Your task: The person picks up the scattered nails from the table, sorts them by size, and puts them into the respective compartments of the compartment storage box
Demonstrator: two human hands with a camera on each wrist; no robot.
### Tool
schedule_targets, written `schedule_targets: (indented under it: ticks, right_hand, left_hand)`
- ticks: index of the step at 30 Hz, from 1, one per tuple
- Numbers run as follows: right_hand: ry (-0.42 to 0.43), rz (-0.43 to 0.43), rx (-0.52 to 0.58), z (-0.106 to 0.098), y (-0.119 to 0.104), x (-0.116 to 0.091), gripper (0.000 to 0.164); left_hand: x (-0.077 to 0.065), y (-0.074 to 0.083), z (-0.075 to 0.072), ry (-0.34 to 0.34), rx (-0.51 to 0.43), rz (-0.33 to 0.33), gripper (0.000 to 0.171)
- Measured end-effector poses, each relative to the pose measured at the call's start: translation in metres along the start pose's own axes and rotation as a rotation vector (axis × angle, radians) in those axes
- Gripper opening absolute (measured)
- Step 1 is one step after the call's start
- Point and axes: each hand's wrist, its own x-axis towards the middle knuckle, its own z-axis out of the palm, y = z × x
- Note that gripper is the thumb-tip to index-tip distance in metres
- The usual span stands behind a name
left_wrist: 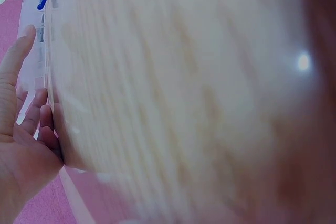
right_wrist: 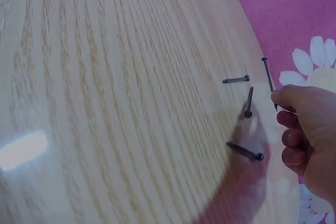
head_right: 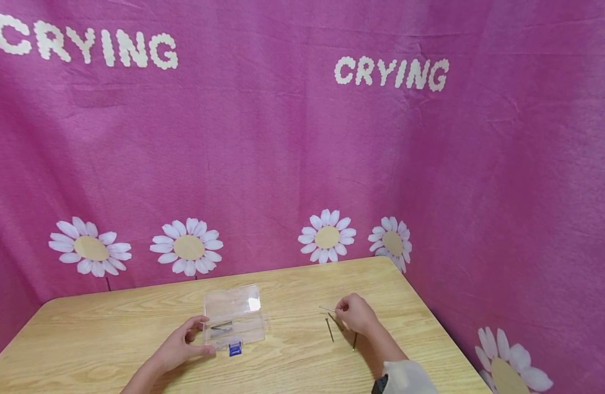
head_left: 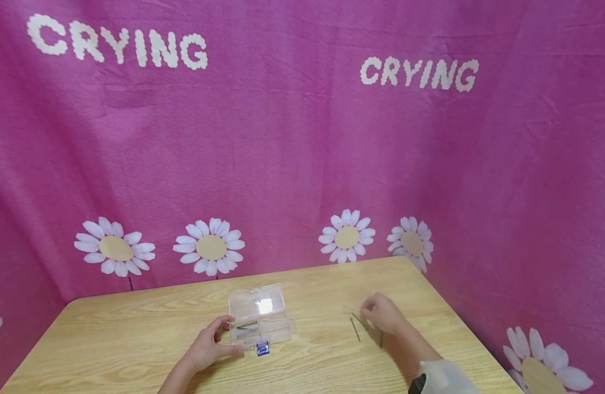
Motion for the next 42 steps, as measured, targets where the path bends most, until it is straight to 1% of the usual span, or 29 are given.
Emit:
schedule_targets:
  ticks: [4,11,20,26,28,32,36,42]
  right_hand:
    - [-0.012,-0.010,-0.006,0.004,-0.004,0.003,0.005]
    - [-0.015,-0.015,-0.003,0.008,-0.013,0.007,0.005]
    - [-0.062,-0.084,0.020,0.009,-0.027,0.010,0.006]
    - [-0.068,-0.051,0.039,0.014,-0.039,0.011,0.004]
    - [-0.072,-0.054,0.046,0.017,-0.041,0.012,0.004]
    - [-0.077,-0.079,0.050,0.020,-0.047,0.014,0.006]
    - [-0.078,-0.127,0.037,0.024,-0.052,0.016,0.005]
    - [-0.080,-0.170,0.050,0.032,-0.059,0.019,0.005]
  left_hand:
    - [0.001,0.000,0.000,0.000,-0.005,0.004,0.065]
    - [0.001,0.000,0.000,0.000,0.005,-0.012,0.065]
    - [0.001,0.000,0.001,0.005,0.014,-0.015,0.065]
    - [0.000,0.001,0.001,0.008,-0.002,-0.004,0.065]
    - [0.001,0.000,0.001,0.010,-0.003,0.000,0.065]
    - [0.002,-0.001,0.001,0.011,0.007,-0.007,0.066]
    - [0.003,-0.002,0.002,0.013,0.011,-0.018,0.067]
    - [0.001,-0.002,0.001,0.007,0.012,-0.013,0.066]
